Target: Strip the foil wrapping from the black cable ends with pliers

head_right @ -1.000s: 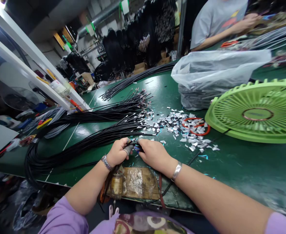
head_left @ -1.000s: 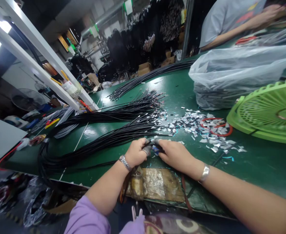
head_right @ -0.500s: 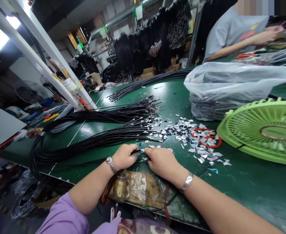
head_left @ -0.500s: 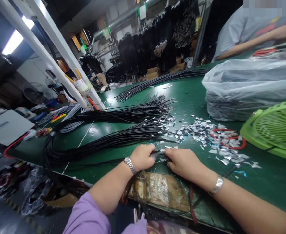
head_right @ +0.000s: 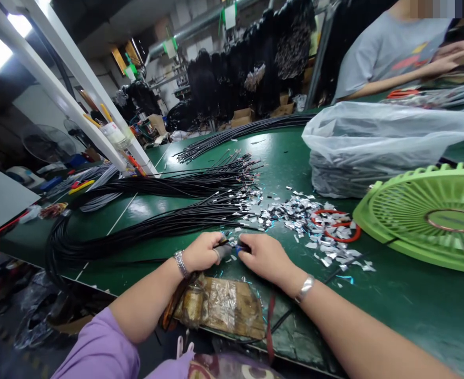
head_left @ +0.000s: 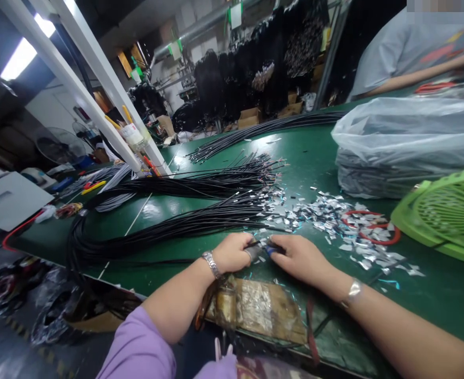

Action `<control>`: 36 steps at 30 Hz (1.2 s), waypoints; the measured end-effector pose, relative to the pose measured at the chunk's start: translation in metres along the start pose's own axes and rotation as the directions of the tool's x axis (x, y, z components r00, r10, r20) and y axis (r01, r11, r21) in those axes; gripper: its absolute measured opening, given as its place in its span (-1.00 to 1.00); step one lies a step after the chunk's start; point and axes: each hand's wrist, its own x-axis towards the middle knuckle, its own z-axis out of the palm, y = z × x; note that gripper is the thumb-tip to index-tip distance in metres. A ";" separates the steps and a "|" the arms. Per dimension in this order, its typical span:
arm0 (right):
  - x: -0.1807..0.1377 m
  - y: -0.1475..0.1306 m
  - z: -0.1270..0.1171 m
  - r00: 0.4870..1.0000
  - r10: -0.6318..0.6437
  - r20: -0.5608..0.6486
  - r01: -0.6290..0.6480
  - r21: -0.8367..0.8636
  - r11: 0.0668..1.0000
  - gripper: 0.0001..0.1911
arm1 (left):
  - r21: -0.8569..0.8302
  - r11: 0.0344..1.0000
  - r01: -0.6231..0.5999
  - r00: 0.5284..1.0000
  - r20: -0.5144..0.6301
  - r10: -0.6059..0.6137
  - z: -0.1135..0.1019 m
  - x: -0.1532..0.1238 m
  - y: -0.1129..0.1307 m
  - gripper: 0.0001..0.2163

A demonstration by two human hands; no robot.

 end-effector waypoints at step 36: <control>0.005 0.002 0.008 0.976 0.194 0.098 -0.217 0.407 0.887 -0.58 | -0.219 0.975 -0.050 0.995 -0.100 0.028 -0.002 0.000 0.006 -0.62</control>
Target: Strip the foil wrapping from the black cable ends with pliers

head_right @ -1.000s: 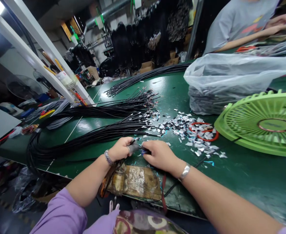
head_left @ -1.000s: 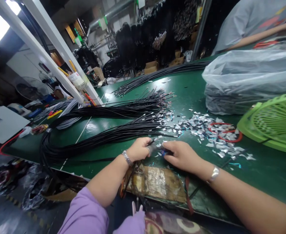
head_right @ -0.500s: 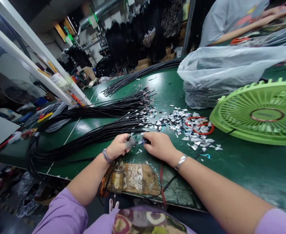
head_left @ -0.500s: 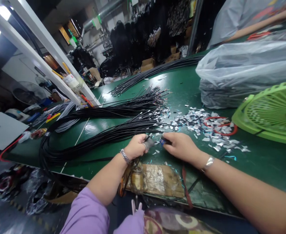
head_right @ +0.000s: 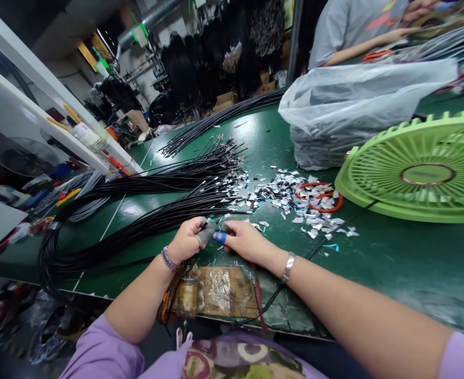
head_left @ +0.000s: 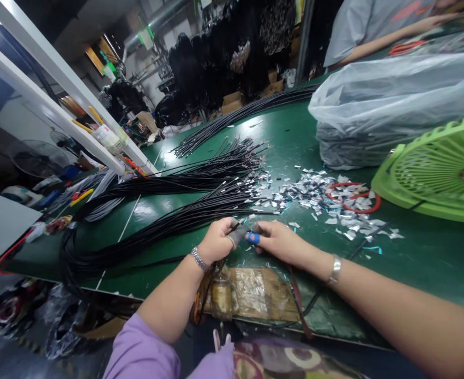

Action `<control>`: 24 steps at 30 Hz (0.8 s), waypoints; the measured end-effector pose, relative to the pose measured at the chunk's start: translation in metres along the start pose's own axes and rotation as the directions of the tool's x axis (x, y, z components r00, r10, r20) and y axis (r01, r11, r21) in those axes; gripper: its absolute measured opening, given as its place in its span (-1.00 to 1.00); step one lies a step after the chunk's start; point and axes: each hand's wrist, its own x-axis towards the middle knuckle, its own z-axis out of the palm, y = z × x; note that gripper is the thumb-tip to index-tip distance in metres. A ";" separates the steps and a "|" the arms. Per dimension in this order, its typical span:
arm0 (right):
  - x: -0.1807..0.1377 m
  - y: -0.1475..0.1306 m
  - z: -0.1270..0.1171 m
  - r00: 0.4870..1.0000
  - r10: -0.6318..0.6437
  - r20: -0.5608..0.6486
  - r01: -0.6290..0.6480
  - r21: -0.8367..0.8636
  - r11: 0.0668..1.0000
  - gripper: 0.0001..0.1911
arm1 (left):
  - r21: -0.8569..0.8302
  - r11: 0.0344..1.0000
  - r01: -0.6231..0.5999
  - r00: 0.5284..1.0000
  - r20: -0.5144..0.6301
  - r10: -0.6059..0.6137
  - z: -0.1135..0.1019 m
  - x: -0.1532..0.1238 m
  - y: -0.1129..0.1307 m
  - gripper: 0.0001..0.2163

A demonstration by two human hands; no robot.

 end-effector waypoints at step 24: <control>-0.007 0.006 -0.018 0.827 -0.517 -0.223 0.274 -0.642 0.716 -0.83 | -0.022 1.000 0.017 0.999 0.027 -0.016 -0.002 -0.004 0.007 -0.61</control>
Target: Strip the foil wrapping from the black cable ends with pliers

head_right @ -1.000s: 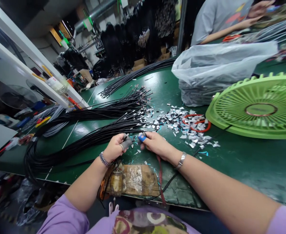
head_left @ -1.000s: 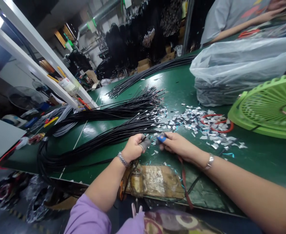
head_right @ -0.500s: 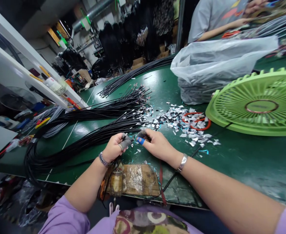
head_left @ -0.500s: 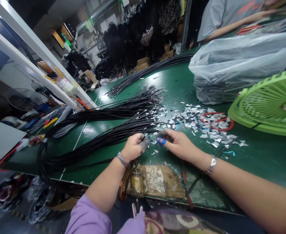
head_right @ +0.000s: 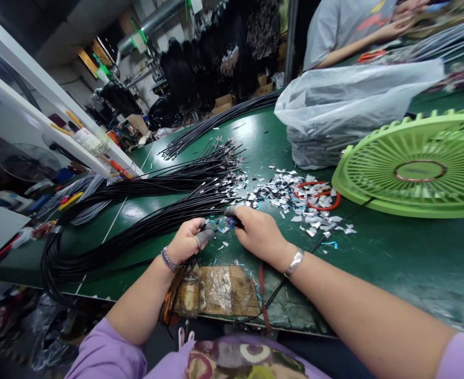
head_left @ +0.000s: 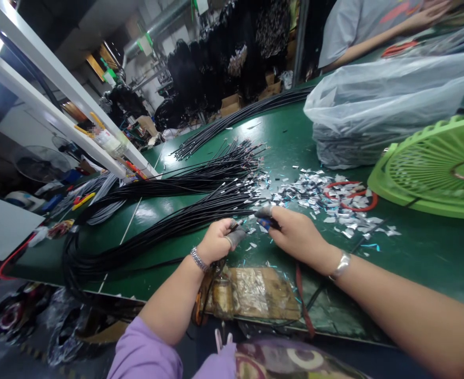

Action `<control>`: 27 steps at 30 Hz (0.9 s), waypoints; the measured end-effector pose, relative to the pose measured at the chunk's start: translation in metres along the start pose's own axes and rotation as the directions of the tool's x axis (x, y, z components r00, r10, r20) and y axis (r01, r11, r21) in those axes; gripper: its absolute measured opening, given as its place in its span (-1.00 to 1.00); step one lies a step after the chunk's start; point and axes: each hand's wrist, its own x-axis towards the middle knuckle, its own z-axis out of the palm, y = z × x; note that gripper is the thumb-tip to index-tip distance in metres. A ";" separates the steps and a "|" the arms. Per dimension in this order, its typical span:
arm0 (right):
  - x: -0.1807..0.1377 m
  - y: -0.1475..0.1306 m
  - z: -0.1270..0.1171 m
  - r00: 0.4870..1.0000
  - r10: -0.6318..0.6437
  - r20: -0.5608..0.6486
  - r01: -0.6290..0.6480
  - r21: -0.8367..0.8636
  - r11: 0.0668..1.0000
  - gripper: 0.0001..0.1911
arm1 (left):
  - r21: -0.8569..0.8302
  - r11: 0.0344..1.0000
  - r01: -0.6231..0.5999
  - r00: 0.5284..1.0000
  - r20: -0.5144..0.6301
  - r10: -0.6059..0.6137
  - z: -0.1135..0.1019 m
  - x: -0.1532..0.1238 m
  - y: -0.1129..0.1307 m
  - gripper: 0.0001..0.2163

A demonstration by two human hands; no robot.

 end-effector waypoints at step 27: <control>-0.002 -0.010 0.003 0.997 0.008 0.077 -0.012 0.053 0.999 -0.82 | 0.103 0.993 -0.051 0.996 -0.066 0.058 0.000 0.004 -0.008 -0.62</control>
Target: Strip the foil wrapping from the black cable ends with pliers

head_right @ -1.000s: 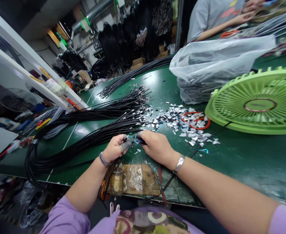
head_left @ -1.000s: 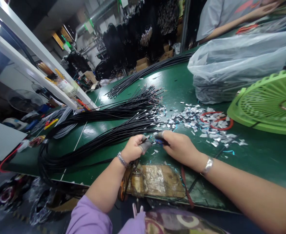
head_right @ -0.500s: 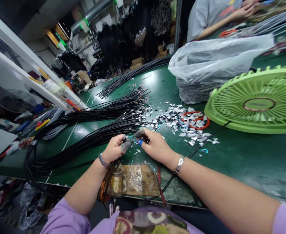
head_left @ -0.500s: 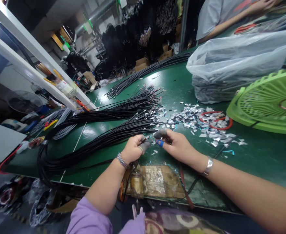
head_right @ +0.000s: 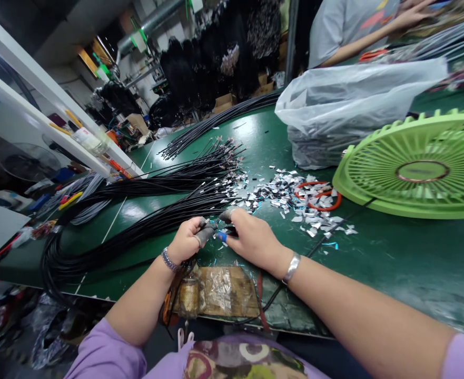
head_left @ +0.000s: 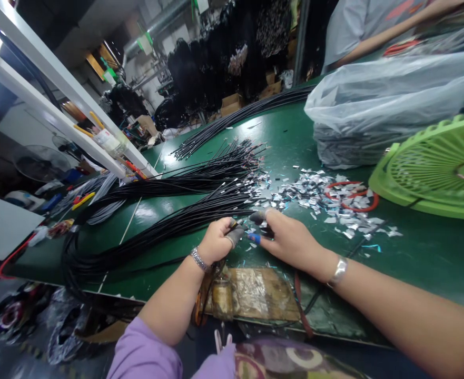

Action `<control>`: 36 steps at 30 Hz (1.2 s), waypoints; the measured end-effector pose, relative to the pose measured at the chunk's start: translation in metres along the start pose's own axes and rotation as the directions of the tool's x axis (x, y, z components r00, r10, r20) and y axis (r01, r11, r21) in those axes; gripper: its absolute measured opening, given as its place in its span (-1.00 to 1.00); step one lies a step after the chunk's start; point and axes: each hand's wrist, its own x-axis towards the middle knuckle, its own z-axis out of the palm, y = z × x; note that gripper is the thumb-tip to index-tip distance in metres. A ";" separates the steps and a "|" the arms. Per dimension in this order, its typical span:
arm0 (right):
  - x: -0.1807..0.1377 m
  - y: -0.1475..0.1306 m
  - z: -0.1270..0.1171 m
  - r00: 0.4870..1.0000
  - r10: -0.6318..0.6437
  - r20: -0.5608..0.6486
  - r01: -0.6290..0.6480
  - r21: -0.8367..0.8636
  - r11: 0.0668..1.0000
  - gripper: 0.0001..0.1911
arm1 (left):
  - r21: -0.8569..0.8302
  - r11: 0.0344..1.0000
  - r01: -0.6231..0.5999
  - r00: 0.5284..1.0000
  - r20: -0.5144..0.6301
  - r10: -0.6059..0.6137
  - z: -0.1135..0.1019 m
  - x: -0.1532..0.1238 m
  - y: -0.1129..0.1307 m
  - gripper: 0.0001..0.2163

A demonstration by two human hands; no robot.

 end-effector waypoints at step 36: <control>0.005 -0.006 0.006 0.766 0.427 0.480 -0.621 0.723 0.301 -0.61 | -0.048 0.994 0.102 0.990 0.106 -0.097 0.000 0.000 -0.001 -0.71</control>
